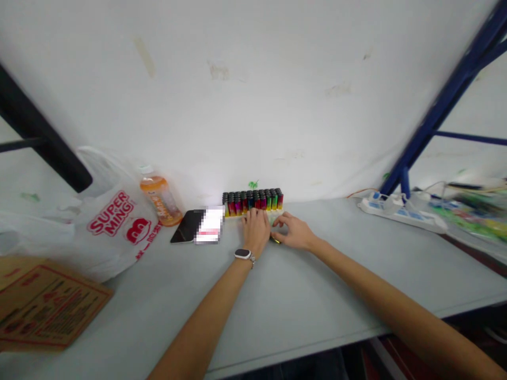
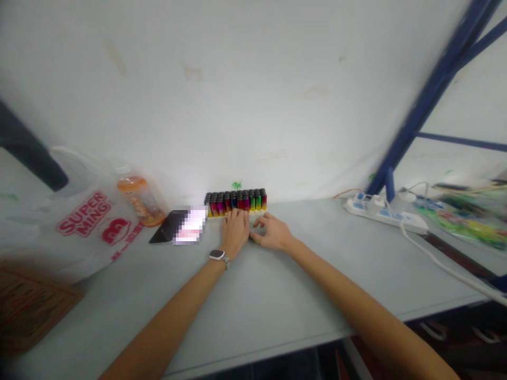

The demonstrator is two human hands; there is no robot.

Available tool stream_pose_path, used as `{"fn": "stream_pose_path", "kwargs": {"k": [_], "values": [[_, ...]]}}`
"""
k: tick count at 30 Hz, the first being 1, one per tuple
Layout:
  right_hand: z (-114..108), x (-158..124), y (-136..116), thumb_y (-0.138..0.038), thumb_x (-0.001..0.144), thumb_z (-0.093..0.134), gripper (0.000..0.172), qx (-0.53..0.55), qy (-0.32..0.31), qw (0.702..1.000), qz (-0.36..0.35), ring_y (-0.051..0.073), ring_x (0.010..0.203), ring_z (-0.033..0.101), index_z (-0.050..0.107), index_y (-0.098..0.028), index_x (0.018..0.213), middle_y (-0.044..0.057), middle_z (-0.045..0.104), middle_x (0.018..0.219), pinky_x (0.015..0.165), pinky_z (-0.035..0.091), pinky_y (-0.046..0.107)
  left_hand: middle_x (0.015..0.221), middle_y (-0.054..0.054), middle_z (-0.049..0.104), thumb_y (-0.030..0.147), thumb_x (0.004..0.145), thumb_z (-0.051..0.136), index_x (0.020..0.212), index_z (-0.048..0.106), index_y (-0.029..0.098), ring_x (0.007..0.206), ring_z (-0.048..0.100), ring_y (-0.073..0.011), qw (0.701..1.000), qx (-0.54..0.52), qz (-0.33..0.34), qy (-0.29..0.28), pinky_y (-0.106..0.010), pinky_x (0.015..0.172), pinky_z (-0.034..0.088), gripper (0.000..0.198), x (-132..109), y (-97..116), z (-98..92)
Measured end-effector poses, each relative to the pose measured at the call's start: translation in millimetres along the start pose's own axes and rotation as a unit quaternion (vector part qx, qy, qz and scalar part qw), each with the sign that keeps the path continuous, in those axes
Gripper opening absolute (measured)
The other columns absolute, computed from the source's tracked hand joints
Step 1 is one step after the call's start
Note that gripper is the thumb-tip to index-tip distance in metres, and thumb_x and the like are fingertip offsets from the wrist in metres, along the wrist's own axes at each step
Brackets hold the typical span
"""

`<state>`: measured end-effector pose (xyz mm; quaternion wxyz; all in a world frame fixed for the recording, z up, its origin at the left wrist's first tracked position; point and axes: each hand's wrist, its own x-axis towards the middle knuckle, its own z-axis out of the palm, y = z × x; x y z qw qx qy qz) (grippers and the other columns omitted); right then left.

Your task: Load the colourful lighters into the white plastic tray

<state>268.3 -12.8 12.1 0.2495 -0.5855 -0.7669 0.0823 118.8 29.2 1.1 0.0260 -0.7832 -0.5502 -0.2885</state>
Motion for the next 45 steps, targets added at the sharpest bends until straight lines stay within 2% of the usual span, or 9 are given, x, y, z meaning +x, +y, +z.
{"fn": "stream_pose_path", "kwargs": {"k": [9, 12, 15, 17, 22, 27, 29, 35, 45], "values": [[1, 23, -6, -0.032, 0.068, 0.073, 0.013, -0.016, -0.091, 0.995, 0.039, 0.015, 0.059, 0.054, 0.067, -0.02, 0.069, 0.003, 0.065, 0.067, 0.05, 0.03, 0.025, 0.1, -0.01, 0.062, 0.021, 0.097, 0.034, 0.091, 0.06, 0.017, 0.099, 0.056, -0.0236, 0.994, -0.103, -0.008, -0.019, -0.039, 0.091, 0.044, 0.027, -14, -64, -17.8], [-3, 26, -2, -0.028, 0.068, 0.07, 0.014, 0.008, -0.126, 0.991, 0.044, 0.014, 0.054, 0.05, 0.06, -0.02, 0.064, 0.0, 0.06, 0.058, 0.049, 0.029, 0.025, 0.099, -0.009, 0.064, 0.021, 0.095, 0.039, 0.089, 0.061, 0.018, 0.098, 0.057, -0.0226, 0.991, -0.131, -0.015, -0.029, -0.038, 0.09, 0.045, 0.023, -20, -69, -17.5], [-5, 20, 1, -0.028, 0.074, 0.064, 0.015, 0.116, -0.099, 0.988, 0.013, 0.013, 0.056, 0.052, 0.052, -0.02, 0.071, -0.001, 0.06, 0.061, 0.052, 0.035, 0.024, 0.099, -0.008, 0.064, 0.021, 0.094, 0.042, 0.09, 0.062, 0.018, 0.098, 0.058, -0.0218, 0.989, -0.142, -0.02, -0.026, -0.038, 0.091, 0.046, 0.02, -23, -67, -16.9], [-2, 15, -1, -0.032, 0.079, 0.059, 0.016, 0.244, -0.084, 0.966, 0.013, 0.014, 0.058, 0.056, 0.047, -0.021, 0.081, -0.001, 0.063, 0.064, 0.054, 0.04, 0.024, 0.098, -0.008, 0.064, 0.022, 0.094, 0.043, 0.09, 0.062, 0.018, 0.098, 0.058, -0.0217, 0.989, -0.144, -0.022, -0.024, -0.038, 0.091, 0.046, 0.019, -23, -65, -17.0], [14, 14, -24, -0.037, 0.078, 0.059, 0.031, 0.498, -0.08, 0.86, 0.08, 0.014, 0.057, 0.062, 0.044, -0.023, 0.101, -0.001, 0.067, 0.075, 0.052, 0.046, 0.024, 0.099, -0.008, 0.065, 0.024, 0.092, 0.048, 0.092, 0.061, 0.018, 0.097, 0.059, -0.0218, 0.99, -0.135, -0.025, -0.03, -0.037, 0.089, 0.046, 0.015, -24, -63, -18.9], [30, 12, -41, -0.035, 0.069, 0.058, 0.026, 0.587, -0.006, 0.79, 0.177, 0.007, 0.038, 0.028, 0.047, -0.024, 0.089, -0.012, 0.037, 0.052, 0.035, 0.022, 0.019, 0.101, -0.008, 0.065, 0.027, 0.092, 0.05, 0.095, 0.061, 0.018, 0.098, 0.059, -0.0218, 0.992, -0.117, -0.016, -0.041, -0.037, 0.089, 0.045, 0.014, -24, -60, -20.9], [34, 6, -41, -0.043, 0.073, 0.059, 0.025, 0.575, 0.013, 0.799, 0.176, 0.007, 0.038, 0.021, 0.045, -0.023, 0.078, -0.011, 0.029, 0.05, 0.036, 0.017, 0.02, 0.103, -0.009, 0.066, 0.029, 0.092, 0.051, 0.097, 0.061, 0.019, 0.099, 0.059, -0.0222, 0.992, -0.113, -0.011, -0.045, -0.037, 0.09, 0.044, 0.015, -25, -60, -21.1], [45, -1, -29, -0.067, 0.084, 0.048, 0.055, 0.444, 0.129, 0.876, 0.138, 0.009, 0.043, 0.027, 0.032, -0.023, 0.055, -0.006, 0.028, 0.046, 0.042, 0.021, 0.025, 0.103, -0.009, 0.066, 0.03, 0.092, 0.052, 0.097, 0.061, 0.019, 0.1, 0.058, -0.0228, 0.993, -0.106, -0.006, -0.052, -0.037, 0.089, 0.044, 0.015, -24, -60, -18.9], [45, 2, -27, -0.048, 0.087, 0.041, 0.039, 0.348, 0.183, 0.91, 0.133, 0.012, 0.052, 0.035, 0.041, -0.022, 0.059, -0.004, 0.037, 0.052, 0.048, 0.025, 0.025, 0.103, -0.008, 0.066, 0.029, 0.091, 0.052, 0.097, 0.061, 0.019, 0.1, 0.059, -0.0221, 0.993, -0.105, -0.004, -0.053, -0.036, 0.089, 0.044, 0.014, -24, -59, -18.6]]}}
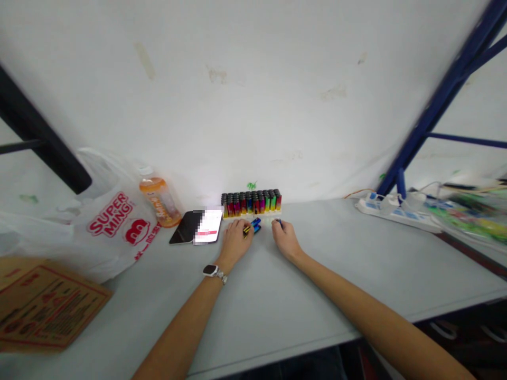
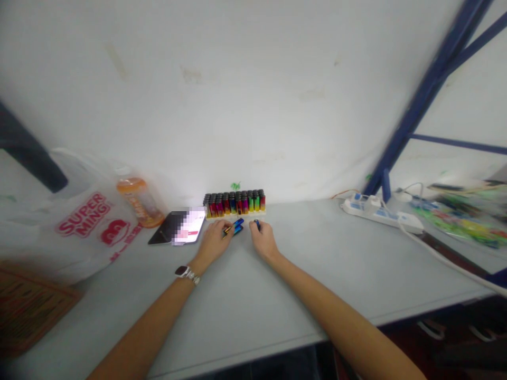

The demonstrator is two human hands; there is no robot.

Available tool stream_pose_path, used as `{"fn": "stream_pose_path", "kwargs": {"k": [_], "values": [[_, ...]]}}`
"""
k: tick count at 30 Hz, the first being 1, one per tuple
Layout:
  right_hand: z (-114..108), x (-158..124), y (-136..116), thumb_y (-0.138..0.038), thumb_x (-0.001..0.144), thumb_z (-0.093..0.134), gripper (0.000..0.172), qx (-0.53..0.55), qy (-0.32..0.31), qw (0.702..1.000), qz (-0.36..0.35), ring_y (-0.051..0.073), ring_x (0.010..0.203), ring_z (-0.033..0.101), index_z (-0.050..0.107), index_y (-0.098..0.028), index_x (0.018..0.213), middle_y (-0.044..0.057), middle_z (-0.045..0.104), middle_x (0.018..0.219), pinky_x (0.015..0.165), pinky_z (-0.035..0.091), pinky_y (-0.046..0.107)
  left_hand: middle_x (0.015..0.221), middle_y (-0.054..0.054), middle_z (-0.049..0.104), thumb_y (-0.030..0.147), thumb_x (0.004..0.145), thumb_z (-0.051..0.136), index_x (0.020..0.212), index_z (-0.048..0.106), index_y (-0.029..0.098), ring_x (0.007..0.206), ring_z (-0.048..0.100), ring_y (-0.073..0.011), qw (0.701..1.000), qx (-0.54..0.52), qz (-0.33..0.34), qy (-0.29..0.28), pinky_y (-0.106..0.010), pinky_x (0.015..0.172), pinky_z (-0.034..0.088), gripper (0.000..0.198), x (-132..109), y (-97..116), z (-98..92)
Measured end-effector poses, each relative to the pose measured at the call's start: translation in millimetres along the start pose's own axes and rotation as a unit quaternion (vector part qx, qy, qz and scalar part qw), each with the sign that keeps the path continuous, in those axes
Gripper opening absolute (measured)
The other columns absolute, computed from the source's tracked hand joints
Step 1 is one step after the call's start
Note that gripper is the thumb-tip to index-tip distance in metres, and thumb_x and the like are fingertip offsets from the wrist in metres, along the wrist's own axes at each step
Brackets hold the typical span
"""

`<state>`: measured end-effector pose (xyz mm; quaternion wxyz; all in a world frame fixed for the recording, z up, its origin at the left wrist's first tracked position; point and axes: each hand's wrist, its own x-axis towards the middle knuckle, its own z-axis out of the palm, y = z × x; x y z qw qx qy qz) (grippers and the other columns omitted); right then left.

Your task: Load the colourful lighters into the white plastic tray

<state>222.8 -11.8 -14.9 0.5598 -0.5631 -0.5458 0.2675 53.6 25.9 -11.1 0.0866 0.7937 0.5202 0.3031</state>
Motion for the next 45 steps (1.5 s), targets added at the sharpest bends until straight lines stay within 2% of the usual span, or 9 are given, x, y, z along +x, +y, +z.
{"fn": "stream_pose_path", "kwargs": {"k": [13, 22, 28, 33, 45], "values": [[1, 0, 1, -0.051, 0.087, 0.042, 0.041, 0.013, -0.002, 1.0, 0.012, 0.012, 0.052, 0.034, 0.042, -0.022, 0.058, -0.005, 0.037, 0.05, 0.05, 0.025, 0.026, 0.104, -0.008, 0.066, 0.03, 0.092, 0.051, 0.098, 0.061, 0.019, 0.101, 0.058, -0.0226, 1.0, 0.0, -0.005, -0.008, -0.036, 0.089, 0.043, 0.016, 0, 1, -1.4], [-4, -5, -10, -0.065, 0.086, 0.047, 0.052, 0.033, -0.032, 0.999, 0.0, 0.012, 0.052, 0.034, 0.039, -0.022, 0.059, -0.005, 0.036, 0.05, 0.051, 0.025, 0.027, 0.104, -0.008, 0.065, 0.031, 0.092, 0.052, 0.098, 0.061, 0.019, 0.1, 0.058, -0.0231, 1.0, 0.0, -0.01, -0.008, -0.036, 0.089, 0.043, 0.016, -1, 3, -2.5], [-1, -4, -4, -0.054, 0.088, 0.045, 0.044, 0.04, -0.02, 0.999, 0.009, 0.012, 0.051, 0.034, 0.039, -0.022, 0.058, -0.005, 0.036, 0.049, 0.051, 0.025, 0.027, 0.104, -0.008, 0.065, 0.03, 0.092, 0.053, 0.098, 0.061, 0.019, 0.101, 0.058, -0.023, 1.0, -0.003, -0.009, -0.007, -0.036, 0.09, 0.043, 0.016, 0, 2, -0.8], [1, -3, -1, -0.042, 0.084, 0.043, 0.032, 0.02, -0.008, 1.0, -0.018, 0.013, 0.053, 0.036, 0.04, -0.022, 0.058, -0.005, 0.037, 0.05, 0.052, 0.025, 0.027, 0.104, -0.008, 0.065, 0.03, 0.091, 0.053, 0.098, 0.061, 0.019, 0.101, 0.058, -0.0228, 1.0, -0.005, -0.003, -0.003, -0.036, 0.09, 0.044, 0.015, -1, 0, 0.6], [1, -1, 1, -0.044, 0.087, 0.044, 0.034, 0.02, -0.011, 1.0, -0.021, 0.013, 0.054, 0.037, 0.041, -0.022, 0.062, -0.004, 0.038, 0.054, 0.052, 0.028, 0.026, 0.104, -0.008, 0.066, 0.032, 0.092, 0.053, 0.099, 0.061, 0.019, 0.099, 0.059, -0.0227, 1.0, -0.003, 0.004, -0.003, -0.037, 0.088, 0.045, 0.017, 0, -2, 1.8]]}}
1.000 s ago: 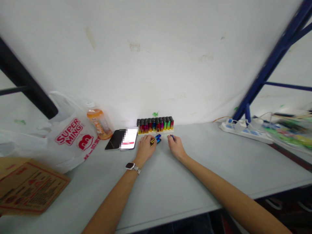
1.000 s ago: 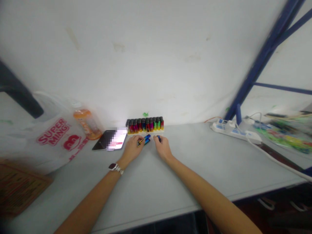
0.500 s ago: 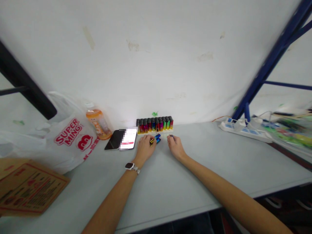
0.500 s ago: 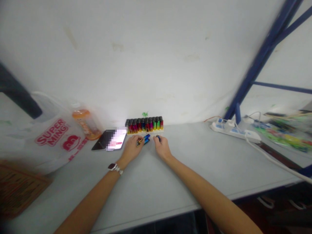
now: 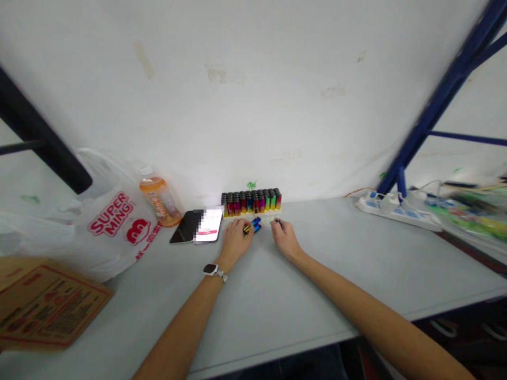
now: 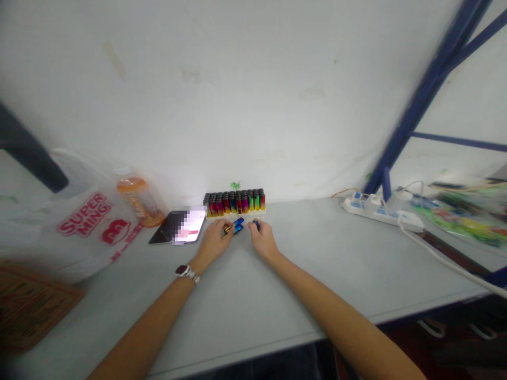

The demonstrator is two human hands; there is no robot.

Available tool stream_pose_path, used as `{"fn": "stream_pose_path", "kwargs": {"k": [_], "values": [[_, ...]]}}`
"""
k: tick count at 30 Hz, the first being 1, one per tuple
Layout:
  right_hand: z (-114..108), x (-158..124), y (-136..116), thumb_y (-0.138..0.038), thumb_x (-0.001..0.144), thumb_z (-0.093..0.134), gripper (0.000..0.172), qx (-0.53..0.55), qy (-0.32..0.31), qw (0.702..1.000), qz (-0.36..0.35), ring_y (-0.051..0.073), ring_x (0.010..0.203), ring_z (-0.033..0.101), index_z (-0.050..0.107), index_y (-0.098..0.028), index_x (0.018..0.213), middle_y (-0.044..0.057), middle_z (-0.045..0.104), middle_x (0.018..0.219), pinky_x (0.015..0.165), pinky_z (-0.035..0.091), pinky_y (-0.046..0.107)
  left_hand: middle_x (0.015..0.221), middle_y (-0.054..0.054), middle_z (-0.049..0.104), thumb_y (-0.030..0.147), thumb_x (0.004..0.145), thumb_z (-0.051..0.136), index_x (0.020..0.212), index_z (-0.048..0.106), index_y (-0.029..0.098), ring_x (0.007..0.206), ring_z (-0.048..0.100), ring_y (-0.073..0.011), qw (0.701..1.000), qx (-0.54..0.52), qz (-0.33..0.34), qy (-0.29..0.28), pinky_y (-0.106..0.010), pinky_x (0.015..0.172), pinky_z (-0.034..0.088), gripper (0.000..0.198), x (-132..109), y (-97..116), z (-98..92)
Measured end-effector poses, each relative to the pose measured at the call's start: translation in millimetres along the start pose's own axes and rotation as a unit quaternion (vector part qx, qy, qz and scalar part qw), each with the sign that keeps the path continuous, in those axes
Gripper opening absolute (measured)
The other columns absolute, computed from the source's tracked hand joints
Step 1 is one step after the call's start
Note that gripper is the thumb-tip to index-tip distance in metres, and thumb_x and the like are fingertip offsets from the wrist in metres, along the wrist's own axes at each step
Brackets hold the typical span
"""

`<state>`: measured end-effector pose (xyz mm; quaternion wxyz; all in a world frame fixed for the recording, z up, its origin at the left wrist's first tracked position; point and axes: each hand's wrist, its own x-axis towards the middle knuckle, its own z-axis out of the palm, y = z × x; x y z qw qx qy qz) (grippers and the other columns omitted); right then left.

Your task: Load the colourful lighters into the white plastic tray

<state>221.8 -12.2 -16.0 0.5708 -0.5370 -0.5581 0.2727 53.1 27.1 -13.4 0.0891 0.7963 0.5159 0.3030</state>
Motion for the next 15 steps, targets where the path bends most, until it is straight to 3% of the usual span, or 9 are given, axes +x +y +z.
{"fn": "stream_pose_path", "kwargs": {"k": [4, 7, 10, 15], "values": [[1, -2, -1, -0.05, 0.093, 0.045, 0.028, 0.035, -0.012, 0.999, -0.025, 0.012, 0.051, 0.039, 0.046, -0.023, 0.085, -0.007, 0.042, 0.057, 0.049, 0.031, 0.024, 0.105, -0.008, 0.066, 0.031, 0.091, 0.053, 0.099, 0.061, 0.019, 0.101, 0.059, -0.023, 1.0, -0.001, -0.003, 0.0, -0.037, 0.09, 0.044, 0.017, 0, 0, 0.1], [2, -5, -2, -0.051, 0.096, 0.041, 0.027, 0.067, -0.044, 0.997, -0.024, 0.011, 0.043, 0.039, 0.042, -0.025, 0.105, -0.01, 0.045, 0.056, 0.045, 0.032, 0.022, 0.105, -0.008, 0.066, 0.032, 0.092, 0.052, 0.099, 0.062, 0.019, 0.101, 0.059, -0.023, 1.0, -0.001, -0.007, -0.002, -0.038, 0.091, 0.044, 0.017, 0, 1, -0.6], [0, -4, -2, -0.05, 0.095, 0.043, 0.027, 0.074, -0.072, 0.994, -0.022, 0.011, 0.044, 0.045, 0.043, -0.026, 0.106, -0.008, 0.053, 0.062, 0.044, 0.037, 0.022, 0.105, -0.008, 0.066, 0.032, 0.092, 0.052, 0.099, 0.061, 0.019, 0.102, 0.058, -0.0229, 1.0, 0.0, -0.008, -0.003, -0.038, 0.092, 0.044, 0.017, 0, 2, -1.4], [-15, 8, -3, -0.041, 0.087, 0.06, 0.023, 0.035, -0.054, 0.995, -0.074, 0.016, 0.078, 0.064, 0.055, -0.02, 0.094, 0.004, 0.069, 0.088, 0.071, 0.05, 0.029, 0.105, -0.007, 0.065, 0.031, 0.091, 0.052, 0.099, 0.061, 0.02, 0.102, 0.058, -0.0228, 1.0, -0.003, -0.007, -0.004, -0.038, 0.092, 0.044, 0.016, -1, 2, -2.4]]}}
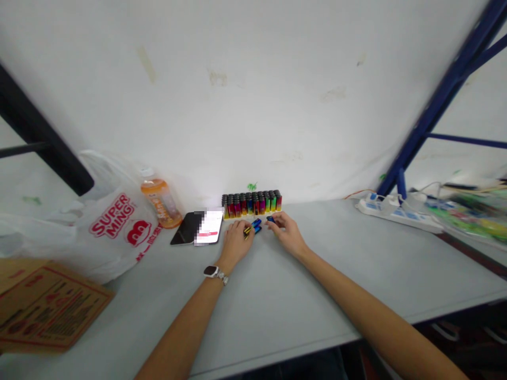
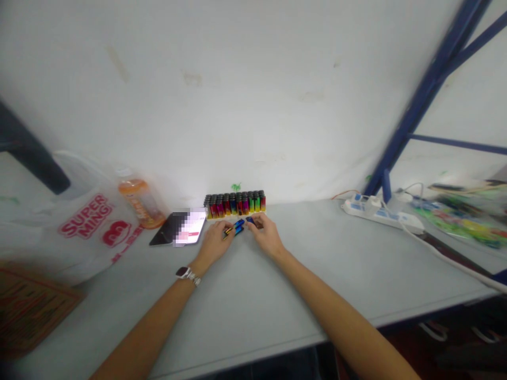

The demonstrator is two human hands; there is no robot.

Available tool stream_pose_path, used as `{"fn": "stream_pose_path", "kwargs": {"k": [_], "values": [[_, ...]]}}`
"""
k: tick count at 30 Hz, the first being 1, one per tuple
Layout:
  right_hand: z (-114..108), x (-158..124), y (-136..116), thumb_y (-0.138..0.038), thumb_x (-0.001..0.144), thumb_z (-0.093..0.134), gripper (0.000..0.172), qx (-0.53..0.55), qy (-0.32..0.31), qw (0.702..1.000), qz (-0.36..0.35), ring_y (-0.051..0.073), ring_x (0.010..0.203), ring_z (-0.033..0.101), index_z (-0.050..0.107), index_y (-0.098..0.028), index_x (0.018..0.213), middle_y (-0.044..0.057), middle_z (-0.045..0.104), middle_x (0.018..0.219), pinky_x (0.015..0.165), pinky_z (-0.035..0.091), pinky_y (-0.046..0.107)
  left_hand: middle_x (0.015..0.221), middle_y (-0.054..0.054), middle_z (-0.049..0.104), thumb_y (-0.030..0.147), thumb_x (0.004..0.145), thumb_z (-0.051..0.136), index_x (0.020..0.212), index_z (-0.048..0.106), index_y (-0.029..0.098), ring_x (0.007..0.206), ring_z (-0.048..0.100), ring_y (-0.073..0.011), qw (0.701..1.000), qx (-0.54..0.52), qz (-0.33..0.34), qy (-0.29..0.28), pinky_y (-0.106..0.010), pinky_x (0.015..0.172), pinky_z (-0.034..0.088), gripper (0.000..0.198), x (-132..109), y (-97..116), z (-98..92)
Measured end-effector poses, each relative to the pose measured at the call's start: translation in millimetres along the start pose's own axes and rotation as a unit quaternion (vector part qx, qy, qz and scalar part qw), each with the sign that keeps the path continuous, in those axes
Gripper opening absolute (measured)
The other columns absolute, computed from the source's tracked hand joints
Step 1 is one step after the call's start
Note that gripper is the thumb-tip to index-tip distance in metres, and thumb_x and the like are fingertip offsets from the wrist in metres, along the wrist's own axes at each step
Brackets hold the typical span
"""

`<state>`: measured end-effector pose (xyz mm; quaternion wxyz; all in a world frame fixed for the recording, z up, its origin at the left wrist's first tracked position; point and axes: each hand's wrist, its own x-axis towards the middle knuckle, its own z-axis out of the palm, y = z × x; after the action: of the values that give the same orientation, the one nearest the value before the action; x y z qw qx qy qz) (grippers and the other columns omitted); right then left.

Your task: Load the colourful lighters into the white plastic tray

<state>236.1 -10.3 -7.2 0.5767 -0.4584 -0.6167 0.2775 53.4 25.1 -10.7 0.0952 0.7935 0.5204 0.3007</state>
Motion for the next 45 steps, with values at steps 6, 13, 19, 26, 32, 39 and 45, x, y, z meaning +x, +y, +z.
{"fn": "stream_pose_path", "kwargs": {"k": [6, 13, 19, 26, 32, 39, 45], "values": [[-34, 21, 1, -0.037, 0.084, 0.062, 0.023, -0.102, 0.004, 0.992, -0.069, 0.019, 0.087, 0.064, 0.064, -0.02, 0.1, 0.008, 0.068, 0.1, 0.076, 0.052, 0.034, 0.106, -0.008, 0.065, 0.03, 0.091, 0.054, 0.099, 0.06, 0.02, 0.103, 0.058, -0.0233, 1.0, -0.003, -0.001, -0.002, -0.038, 0.092, 0.044, 0.014, -2, 4, -2.8], [-61, 54, 13, -0.033, 0.08, 0.066, 0.029, -0.122, -0.007, 0.99, -0.076, 0.017, 0.076, 0.063, 0.062, -0.019, 0.105, 0.003, 0.066, 0.082, 0.075, 0.054, 0.034, 0.106, -0.008, 0.064, 0.029, 0.091, 0.053, 0.1, 0.061, 0.02, 0.103, 0.057, -0.0243, 1.0, 0.011, 0.005, -0.012, -0.039, 0.091, 0.044, 0.015, -3, 5, -3.9], [-59, 75, 13, -0.03, 0.08, 0.063, 0.019, -0.185, -0.016, 0.975, -0.124, 0.019, 0.081, 0.064, 0.064, -0.018, 0.095, 0.005, 0.07, 0.087, 0.074, 0.051, 0.033, 0.106, -0.008, 0.065, 0.029, 0.09, 0.053, 0.102, 0.06, 0.02, 0.103, 0.057, -0.0247, 1.0, 0.01, 0.004, -0.012, -0.04, 0.092, 0.044, 0.016, -3, 3, -3.9], [-62, 81, 22, -0.032, 0.08, 0.064, 0.019, -0.219, -0.03, 0.969, -0.111, 0.016, 0.068, 0.06, 0.067, -0.019, 0.093, 0.001, 0.067, 0.074, 0.068, 0.047, 0.03, 0.108, -0.008, 0.065, 0.028, 0.09, 0.055, 0.103, 0.059, 0.02, 0.104, 0.057, -0.0253, 1.0, 0.017, 0.002, -0.016, -0.039, 0.09, 0.044, 0.016, -3, 4, -4.2], [-72, 86, 24, -0.037, 0.079, 0.065, 0.022, -0.184, -0.04, 0.978, -0.085, 0.016, 0.067, 0.06, 0.068, -0.018, 0.09, 0.003, 0.07, 0.077, 0.069, 0.049, 0.031, 0.108, -0.008, 0.065, 0.027, 0.089, 0.055, 0.102, 0.059, 0.021, 0.104, 0.057, -0.0248, 1.0, 0.014, 0.004, -0.014, -0.039, 0.091, 0.044, 0.015, -3, 4, -4.3], [-77, 93, 23, -0.037, 0.079, 0.065, 0.025, -0.15, -0.064, 0.986, -0.044, 0.016, 0.065, 0.062, 0.07, -0.015, 0.091, 0.004, 0.07, 0.074, 0.065, 0.05, 0.03, 0.107, -0.008, 0.065, 0.026, 0.088, 0.057, 0.102, 0.059, 0.02, 0.104, 0.057, -0.0245, 1.0, 0.016, 0.009, -0.013, -0.038, 0.09, 0.044, 0.015, -3, 0, -2.5], [-67, 95, 19, -0.035, 0.079, 0.065, 0.021, -0.15, -0.045, 0.986, -0.063, 0.017, 0.067, 0.065, 0.071, -0.016, 0.088, 0.005, 0.072, 0.08, 0.067, 0.053, 0.031, 0.107, -0.008, 0.065, 0.026, 0.088, 0.057, 0.103, 0.059, 0.02, 0.103, 0.057, -0.025, 1.0, 0.021, 0.013, -0.014, -0.039, 0.089, 0.044, 0.016, -3, 1, -3.5]]}}
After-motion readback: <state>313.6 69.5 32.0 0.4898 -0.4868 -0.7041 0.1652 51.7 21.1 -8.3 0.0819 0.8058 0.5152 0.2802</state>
